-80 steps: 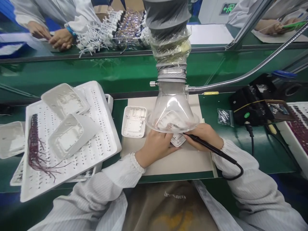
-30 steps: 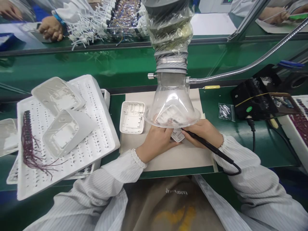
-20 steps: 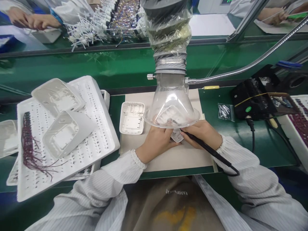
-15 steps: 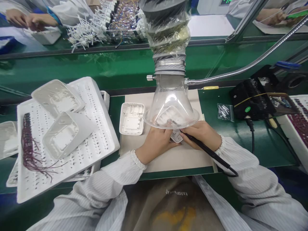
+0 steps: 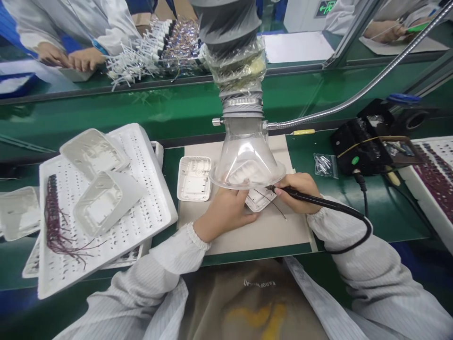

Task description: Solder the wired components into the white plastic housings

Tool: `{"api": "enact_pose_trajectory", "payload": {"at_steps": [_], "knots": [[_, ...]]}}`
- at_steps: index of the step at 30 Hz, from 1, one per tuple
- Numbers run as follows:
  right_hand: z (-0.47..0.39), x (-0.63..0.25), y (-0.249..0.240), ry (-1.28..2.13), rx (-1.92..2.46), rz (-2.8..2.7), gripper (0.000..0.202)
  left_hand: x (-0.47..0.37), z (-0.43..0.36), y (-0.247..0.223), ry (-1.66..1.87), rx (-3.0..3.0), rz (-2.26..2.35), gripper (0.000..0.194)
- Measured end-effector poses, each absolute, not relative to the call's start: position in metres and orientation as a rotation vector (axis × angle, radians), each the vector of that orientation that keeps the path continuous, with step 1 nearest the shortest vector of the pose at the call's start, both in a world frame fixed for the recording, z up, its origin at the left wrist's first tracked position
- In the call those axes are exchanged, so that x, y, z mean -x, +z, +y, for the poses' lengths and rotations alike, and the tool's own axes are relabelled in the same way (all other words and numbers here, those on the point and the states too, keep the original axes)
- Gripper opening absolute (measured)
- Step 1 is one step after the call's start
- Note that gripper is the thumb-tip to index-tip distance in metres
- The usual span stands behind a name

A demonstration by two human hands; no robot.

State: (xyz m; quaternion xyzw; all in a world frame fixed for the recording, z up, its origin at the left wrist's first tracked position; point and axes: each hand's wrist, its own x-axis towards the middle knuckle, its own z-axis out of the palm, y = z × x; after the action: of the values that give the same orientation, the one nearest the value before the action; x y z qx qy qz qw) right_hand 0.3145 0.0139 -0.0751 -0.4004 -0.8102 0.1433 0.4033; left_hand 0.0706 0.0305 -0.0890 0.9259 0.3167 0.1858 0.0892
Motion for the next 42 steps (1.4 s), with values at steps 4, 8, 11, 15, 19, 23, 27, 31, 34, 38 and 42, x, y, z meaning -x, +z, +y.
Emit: {"api": "enact_pose_trajectory", "payload": {"at_steps": [4,8,11,15,19,23,27,31,34,38,42], "knots": [[0.014,-0.315,-0.074,0.389,0.943,-2.068,0.009,-0.069,0.039,-0.088,0.582,-2.703,0.913,0.085],[0.014,-0.313,-0.072,0.402,0.917,-2.141,0.01,-0.07,0.051,-0.093,0.563,-2.58,0.87,0.092],[0.014,-0.31,-0.072,0.387,0.92,-2.19,0.01,-0.069,0.056,-0.101,0.522,-2.448,0.969,0.114],[0.014,-0.305,-0.073,0.365,0.933,-2.25,0.012,-0.068,0.056,-0.106,0.475,-2.369,1.023,0.121],[0.014,-0.3,-0.074,0.373,0.966,-2.305,0.016,-0.068,0.055,-0.105,0.465,-2.368,1.017,0.119],[0.014,-0.299,-0.075,0.37,1.004,-2.328,0.018,-0.068,0.056,-0.105,0.477,-2.407,1.003,0.119],[0.014,-0.3,-0.076,0.362,1.045,-2.314,0.02,-0.067,0.055,-0.108,0.506,-2.414,0.981,0.117],[0.014,-0.302,-0.077,0.44,1.064,-2.264,0.018,-0.066,0.053,-0.108,0.501,-2.416,0.993,0.112],[0.015,-0.303,-0.077,0.495,1.092,-2.218,0.016,-0.065,0.052,-0.107,0.477,-2.419,1.001,0.111],[0.015,-0.303,-0.076,0.539,1.123,-2.194,0.015,-0.065,0.052,-0.106,0.519,-2.41,1.004,0.121],[0.015,-0.304,-0.076,0.54,1.133,-2.178,0.015,-0.065,0.052,-0.105,0.505,-2.406,1.009,0.122]]}}
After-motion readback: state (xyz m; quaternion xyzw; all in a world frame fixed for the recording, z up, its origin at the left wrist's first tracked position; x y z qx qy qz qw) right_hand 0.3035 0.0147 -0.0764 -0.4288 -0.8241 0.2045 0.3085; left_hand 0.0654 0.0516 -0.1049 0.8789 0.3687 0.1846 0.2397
